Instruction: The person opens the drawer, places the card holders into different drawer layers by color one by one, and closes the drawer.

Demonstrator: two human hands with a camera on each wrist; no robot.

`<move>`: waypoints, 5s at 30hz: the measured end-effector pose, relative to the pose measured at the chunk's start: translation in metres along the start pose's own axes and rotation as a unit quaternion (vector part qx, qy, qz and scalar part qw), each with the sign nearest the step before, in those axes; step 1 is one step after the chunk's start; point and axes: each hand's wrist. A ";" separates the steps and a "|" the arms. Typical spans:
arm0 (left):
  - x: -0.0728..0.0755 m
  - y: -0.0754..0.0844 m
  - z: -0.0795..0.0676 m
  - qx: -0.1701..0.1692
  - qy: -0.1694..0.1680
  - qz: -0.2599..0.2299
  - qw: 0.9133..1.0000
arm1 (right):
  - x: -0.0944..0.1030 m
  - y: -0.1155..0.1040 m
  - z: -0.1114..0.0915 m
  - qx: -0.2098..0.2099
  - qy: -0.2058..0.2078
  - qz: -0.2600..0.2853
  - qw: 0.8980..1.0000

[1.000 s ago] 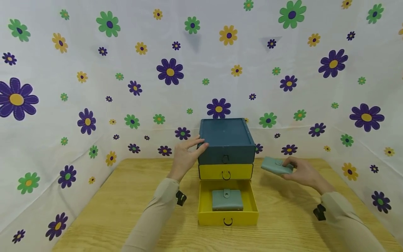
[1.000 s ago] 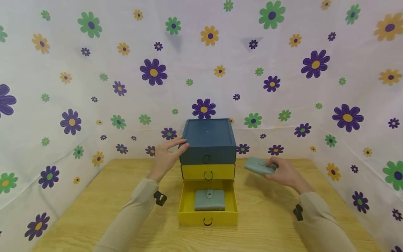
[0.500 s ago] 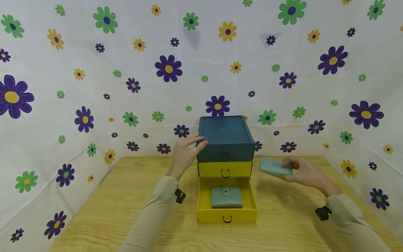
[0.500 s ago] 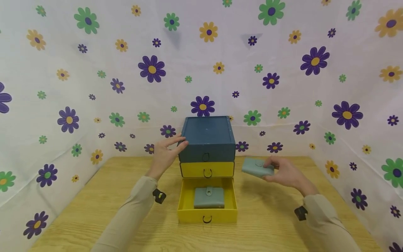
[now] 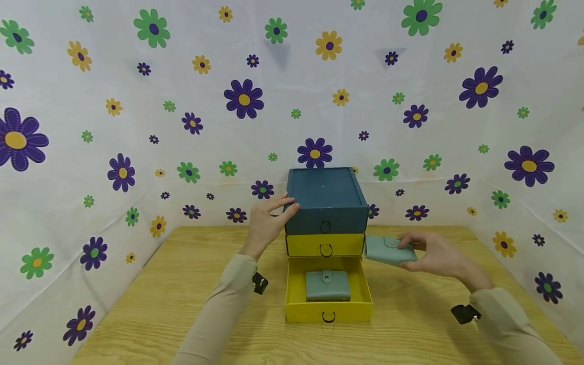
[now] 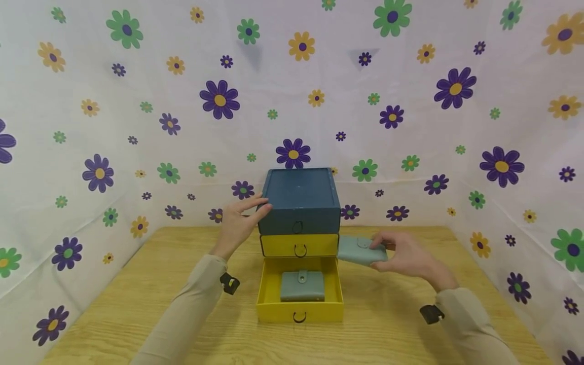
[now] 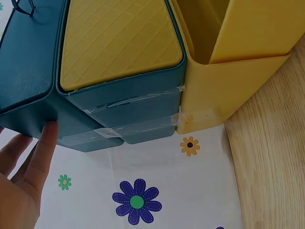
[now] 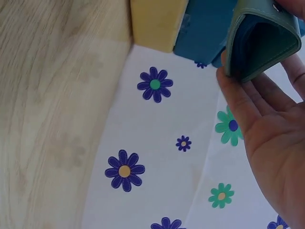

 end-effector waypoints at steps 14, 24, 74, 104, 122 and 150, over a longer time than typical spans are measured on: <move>0.001 0.001 -0.001 -0.007 0.006 0.002 1.000 | -0.001 -0.014 0.000 0.015 -0.028 0.020 0.999; 0.001 0.002 -0.002 -0.010 0.006 -0.003 1.000 | -0.019 -0.027 0.014 0.027 -0.052 0.031 0.998; -0.001 -0.002 -0.002 -0.013 0.009 -0.006 1.000 | -0.111 -0.046 0.069 0.086 -0.152 -0.049 0.983; 0.000 0.001 -0.002 -0.009 0.009 -0.010 1.000 | -0.100 -0.063 0.054 0.130 -0.137 0.002 0.982; 0.000 0.000 -0.001 -0.009 0.004 0.003 1.000 | -0.117 -0.082 0.045 0.192 -0.131 0.002 0.973; 0.000 0.000 -0.002 0.003 0.000 -0.003 1.000 | -0.135 -0.100 0.028 0.169 -0.241 -0.098 0.951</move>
Point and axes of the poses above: each hand's wrist, its own z-axis towards the middle knuckle, its own x-axis out of the back of the hand, y = z × x, and after that the axes turned 14 degrees about x, right-handed
